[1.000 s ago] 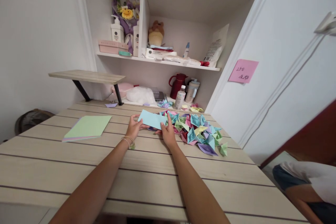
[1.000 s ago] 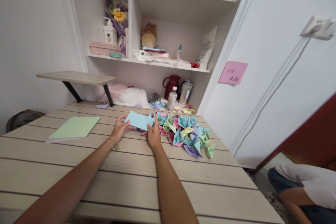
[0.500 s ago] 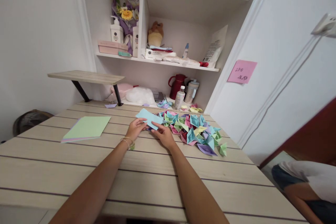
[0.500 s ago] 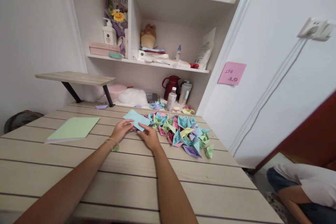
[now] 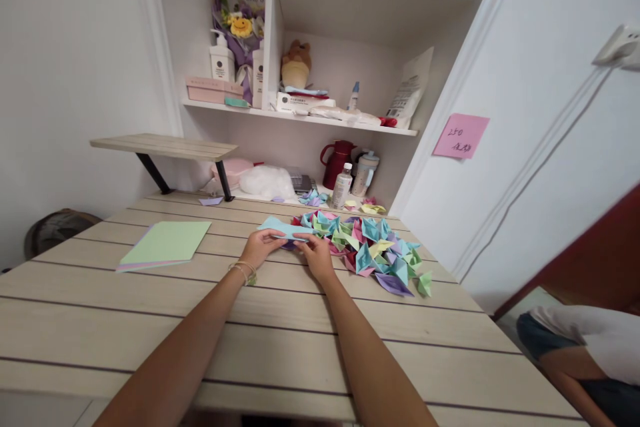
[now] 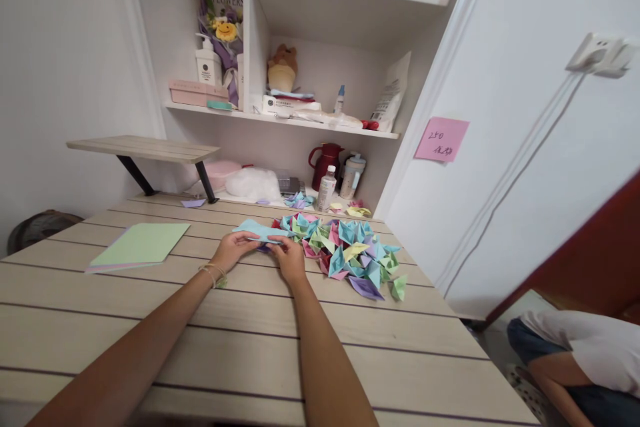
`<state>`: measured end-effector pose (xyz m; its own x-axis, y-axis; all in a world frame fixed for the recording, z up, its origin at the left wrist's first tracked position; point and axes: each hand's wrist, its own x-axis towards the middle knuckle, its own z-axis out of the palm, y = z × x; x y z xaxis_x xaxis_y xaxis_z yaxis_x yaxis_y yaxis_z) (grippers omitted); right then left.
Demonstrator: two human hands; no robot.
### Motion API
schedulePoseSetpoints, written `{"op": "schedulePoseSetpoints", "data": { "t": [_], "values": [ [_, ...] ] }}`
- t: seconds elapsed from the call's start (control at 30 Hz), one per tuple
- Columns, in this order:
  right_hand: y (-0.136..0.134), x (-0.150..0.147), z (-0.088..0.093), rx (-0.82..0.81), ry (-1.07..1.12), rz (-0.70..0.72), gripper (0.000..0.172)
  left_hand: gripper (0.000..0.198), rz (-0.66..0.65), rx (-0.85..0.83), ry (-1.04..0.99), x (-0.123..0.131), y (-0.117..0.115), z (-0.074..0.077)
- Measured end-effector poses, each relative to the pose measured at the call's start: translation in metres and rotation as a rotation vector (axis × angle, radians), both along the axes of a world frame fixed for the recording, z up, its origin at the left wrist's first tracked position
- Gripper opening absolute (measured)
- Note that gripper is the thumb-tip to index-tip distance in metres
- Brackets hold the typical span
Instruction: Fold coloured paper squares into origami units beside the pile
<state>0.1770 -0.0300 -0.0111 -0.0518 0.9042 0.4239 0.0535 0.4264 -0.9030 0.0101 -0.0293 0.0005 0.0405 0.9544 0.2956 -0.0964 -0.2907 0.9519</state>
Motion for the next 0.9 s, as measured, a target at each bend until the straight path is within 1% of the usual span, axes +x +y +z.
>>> {"op": "schedulePoseSetpoints", "data": {
  "t": [0.13,0.27,0.37,0.47,0.53,0.6,0.73,0.83,0.9],
  "values": [
    [-0.0010,0.0009,0.0013,-0.008,0.004,-0.015,0.033,0.026,0.003,0.010,0.028,-0.0019,0.0006,0.0005],
    [-0.0003,0.0031,0.0025,0.021,0.024,-0.053,0.023,0.026,-0.008,-0.010,0.063,-0.0020,-0.0032,0.0028],
    [0.0016,0.0035,0.0015,0.071,0.011,-0.063,0.018,0.037,-0.070,-0.051,0.023,-0.0004,-0.0058,0.0029],
    [0.0028,0.0033,-0.0010,0.061,0.005,-0.050,0.024,0.048,-0.100,-0.077,-0.038,0.0012,-0.0060,0.0020],
    [0.0027,0.0030,-0.0024,0.049,-0.005,-0.033,0.029,0.045,-0.081,-0.074,-0.048,0.0015,-0.0047,0.0017],
    [0.0018,0.0028,-0.0026,0.027,-0.011,-0.019,0.031,0.040,-0.063,-0.059,-0.035,0.0013,-0.0029,0.0016],
    [-0.0010,0.0033,0.0011,0.008,-0.028,-0.030,0.024,0.033,-0.031,-0.040,-0.052,0.0007,0.0001,0.0013],
    [-0.0027,0.0042,0.0048,0.006,-0.054,-0.056,0.032,0.031,-0.005,-0.052,-0.082,0.0008,0.0006,0.0012],
    [-0.0029,0.0044,0.0061,-0.018,-0.028,-0.070,0.036,0.031,0.010,-0.064,-0.089,0.0012,-0.0001,0.0019]
  ]
}}
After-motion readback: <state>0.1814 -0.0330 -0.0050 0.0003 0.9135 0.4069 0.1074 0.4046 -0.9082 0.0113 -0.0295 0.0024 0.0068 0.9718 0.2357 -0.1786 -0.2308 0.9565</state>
